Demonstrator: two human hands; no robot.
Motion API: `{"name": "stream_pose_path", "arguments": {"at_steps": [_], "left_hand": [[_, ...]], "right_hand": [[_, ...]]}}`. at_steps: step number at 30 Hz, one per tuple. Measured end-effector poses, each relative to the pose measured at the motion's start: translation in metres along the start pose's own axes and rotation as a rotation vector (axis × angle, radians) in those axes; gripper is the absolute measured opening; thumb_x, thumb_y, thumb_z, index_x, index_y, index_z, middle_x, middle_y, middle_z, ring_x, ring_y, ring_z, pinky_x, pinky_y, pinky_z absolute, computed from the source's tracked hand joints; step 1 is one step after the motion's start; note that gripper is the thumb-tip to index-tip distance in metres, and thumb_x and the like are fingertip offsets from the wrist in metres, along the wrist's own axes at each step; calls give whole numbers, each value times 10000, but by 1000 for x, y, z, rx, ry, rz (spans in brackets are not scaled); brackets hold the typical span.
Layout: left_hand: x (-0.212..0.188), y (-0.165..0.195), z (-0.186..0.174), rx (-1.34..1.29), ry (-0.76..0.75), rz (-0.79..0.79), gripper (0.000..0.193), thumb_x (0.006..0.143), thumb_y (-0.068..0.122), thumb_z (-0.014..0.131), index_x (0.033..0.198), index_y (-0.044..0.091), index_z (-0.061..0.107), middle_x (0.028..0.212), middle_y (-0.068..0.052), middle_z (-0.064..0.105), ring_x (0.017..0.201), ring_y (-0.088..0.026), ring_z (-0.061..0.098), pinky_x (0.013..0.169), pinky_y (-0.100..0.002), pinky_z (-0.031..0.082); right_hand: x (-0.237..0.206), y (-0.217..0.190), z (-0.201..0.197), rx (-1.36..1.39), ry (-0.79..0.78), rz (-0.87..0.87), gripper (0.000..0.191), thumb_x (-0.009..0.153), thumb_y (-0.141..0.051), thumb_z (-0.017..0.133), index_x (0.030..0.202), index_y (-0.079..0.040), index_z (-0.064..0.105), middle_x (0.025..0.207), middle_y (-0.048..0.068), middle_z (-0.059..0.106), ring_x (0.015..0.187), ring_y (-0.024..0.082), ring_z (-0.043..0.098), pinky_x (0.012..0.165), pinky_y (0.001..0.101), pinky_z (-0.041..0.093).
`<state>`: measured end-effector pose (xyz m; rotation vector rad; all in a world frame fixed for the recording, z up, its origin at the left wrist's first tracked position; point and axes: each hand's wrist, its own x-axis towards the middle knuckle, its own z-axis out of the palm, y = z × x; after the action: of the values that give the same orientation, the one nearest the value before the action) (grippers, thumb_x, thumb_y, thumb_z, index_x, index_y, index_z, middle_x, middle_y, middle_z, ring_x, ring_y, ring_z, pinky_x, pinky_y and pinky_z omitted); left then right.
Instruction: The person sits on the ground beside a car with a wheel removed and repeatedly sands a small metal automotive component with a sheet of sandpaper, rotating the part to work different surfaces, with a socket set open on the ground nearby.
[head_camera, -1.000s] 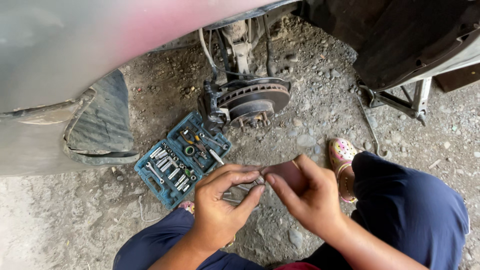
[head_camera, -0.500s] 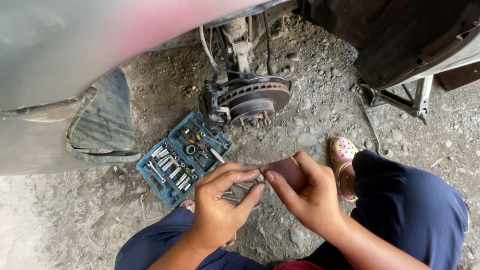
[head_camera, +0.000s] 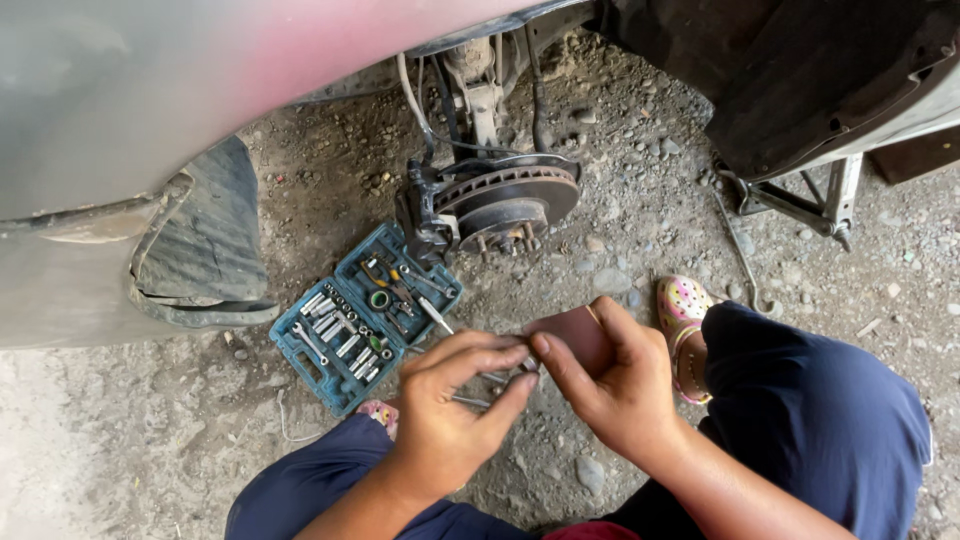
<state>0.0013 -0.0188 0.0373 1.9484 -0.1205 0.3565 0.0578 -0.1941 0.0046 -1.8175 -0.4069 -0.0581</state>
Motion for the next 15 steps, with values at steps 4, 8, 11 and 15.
{"name": "stream_pose_path", "arguments": {"at_steps": [4,8,11,15], "left_hand": [[3,0,-6,-40,91,-14,208,829,-45,802,1029,-13,751,1091,-125,769,1024,-198,772,900,-299,616],[3,0,-9,-67,89,5,225,831,-55,799,1045,-14,742,1102,-127,759,1034,-200,765,916,-295,614],[2,-1,-10,-68,89,-14,218,842,-52,794,1049,-10,737,1105,-119,762,1035,-197,770,915,-292,622],[1,-1,-5,-71,65,47,222,836,-49,806,1043,-1,740,1126,-119,762,1070,-210,763,948,-308,612]], "right_hand": [[-1,0,1,-14,-62,-7,270,841,-144,832,794,-34,590,603,28,621,522,43,519,458,247,418],[2,2,-4,201,-106,142,169,876,-110,795,888,-29,647,688,-2,627,583,38,527,482,233,415],[1,2,-7,350,-41,264,119,909,-95,754,933,-33,655,719,-19,627,585,34,522,483,219,395],[-1,5,-4,358,-59,254,128,874,-98,755,952,-30,678,707,-22,641,558,32,559,461,208,427]]}}
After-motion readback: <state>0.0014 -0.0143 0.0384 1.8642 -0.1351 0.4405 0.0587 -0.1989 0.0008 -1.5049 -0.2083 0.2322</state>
